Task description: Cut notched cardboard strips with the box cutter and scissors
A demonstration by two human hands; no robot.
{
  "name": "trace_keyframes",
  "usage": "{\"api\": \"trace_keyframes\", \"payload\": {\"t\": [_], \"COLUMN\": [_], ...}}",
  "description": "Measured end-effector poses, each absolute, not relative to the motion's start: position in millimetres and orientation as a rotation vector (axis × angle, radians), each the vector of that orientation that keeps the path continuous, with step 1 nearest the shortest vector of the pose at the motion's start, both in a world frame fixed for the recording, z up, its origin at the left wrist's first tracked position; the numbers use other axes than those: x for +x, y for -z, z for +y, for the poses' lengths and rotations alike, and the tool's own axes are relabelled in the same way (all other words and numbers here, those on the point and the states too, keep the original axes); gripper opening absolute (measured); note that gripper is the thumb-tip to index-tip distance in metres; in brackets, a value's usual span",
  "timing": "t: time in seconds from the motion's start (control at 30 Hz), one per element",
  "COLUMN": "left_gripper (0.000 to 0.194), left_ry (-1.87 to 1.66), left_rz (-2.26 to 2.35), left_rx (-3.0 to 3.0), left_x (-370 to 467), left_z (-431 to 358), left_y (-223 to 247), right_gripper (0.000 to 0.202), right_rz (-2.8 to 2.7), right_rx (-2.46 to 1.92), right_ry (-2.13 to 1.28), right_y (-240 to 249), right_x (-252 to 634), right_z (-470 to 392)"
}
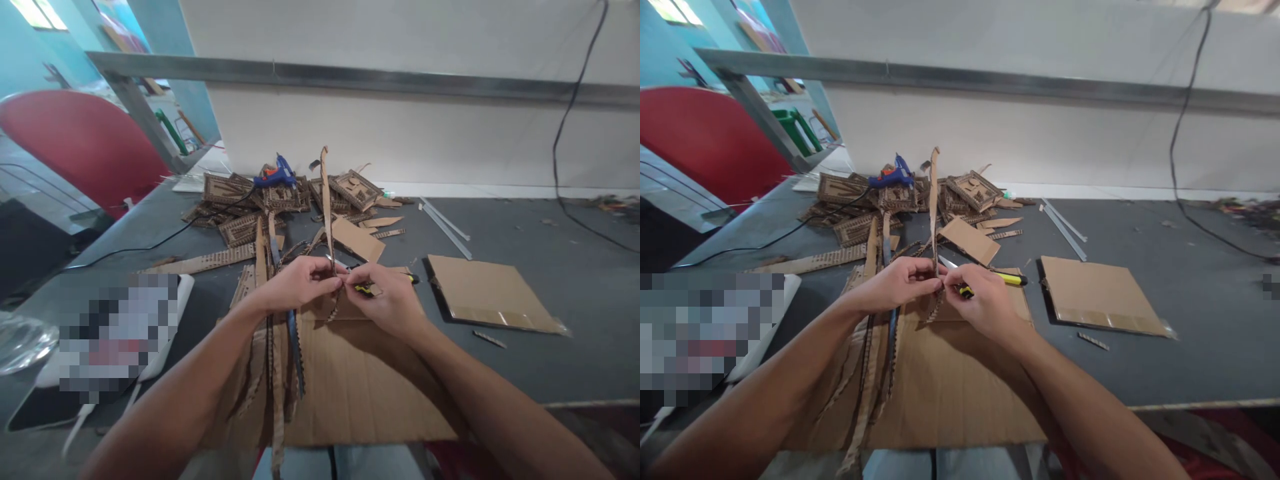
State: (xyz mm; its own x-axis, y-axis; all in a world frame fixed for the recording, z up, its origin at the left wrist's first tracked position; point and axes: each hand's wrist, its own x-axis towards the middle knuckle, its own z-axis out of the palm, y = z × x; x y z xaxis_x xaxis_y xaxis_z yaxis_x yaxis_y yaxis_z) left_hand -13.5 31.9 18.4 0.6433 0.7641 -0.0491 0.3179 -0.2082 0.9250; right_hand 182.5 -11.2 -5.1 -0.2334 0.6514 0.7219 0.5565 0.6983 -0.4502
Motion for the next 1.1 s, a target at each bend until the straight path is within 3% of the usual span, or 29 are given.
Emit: {"api": "trace_keyframes", "payload": {"t": [0.27, 0.5, 0.7, 0.93, 1.1], "left_gripper": [0.023, 0.033, 0.027, 0.039, 0.033], "left_ry": [-0.503, -0.610, -0.568, -0.669, -0.636], "left_rz": [0.824, 0.877, 0.923, 0.923, 0.919], "left_rx": [1.838, 1.621, 1.622, 1.500, 1.530], "left_x": [-14, -13, -11, -8, -8], "left_z": [31, 36, 34, 32, 32], "left_y": [-23, -15, -16, -10, -12], "right_gripper": [0.010, 0.011, 0.010, 0.015, 0.012], "right_rz": [-1.906, -1.901, -1.973, -1.976, -1.994], "right_rx": [-0.947, -0.911, -0.886, -0.902, -0.936], "right_ry": [-0.196, -0.095, -0.063, -0.041, -0.035], "right_y": [7, 11, 13, 11, 9], "right_x": [187, 192, 194, 190, 189], "right_z": [-8, -3, -2, -5, -7]}}
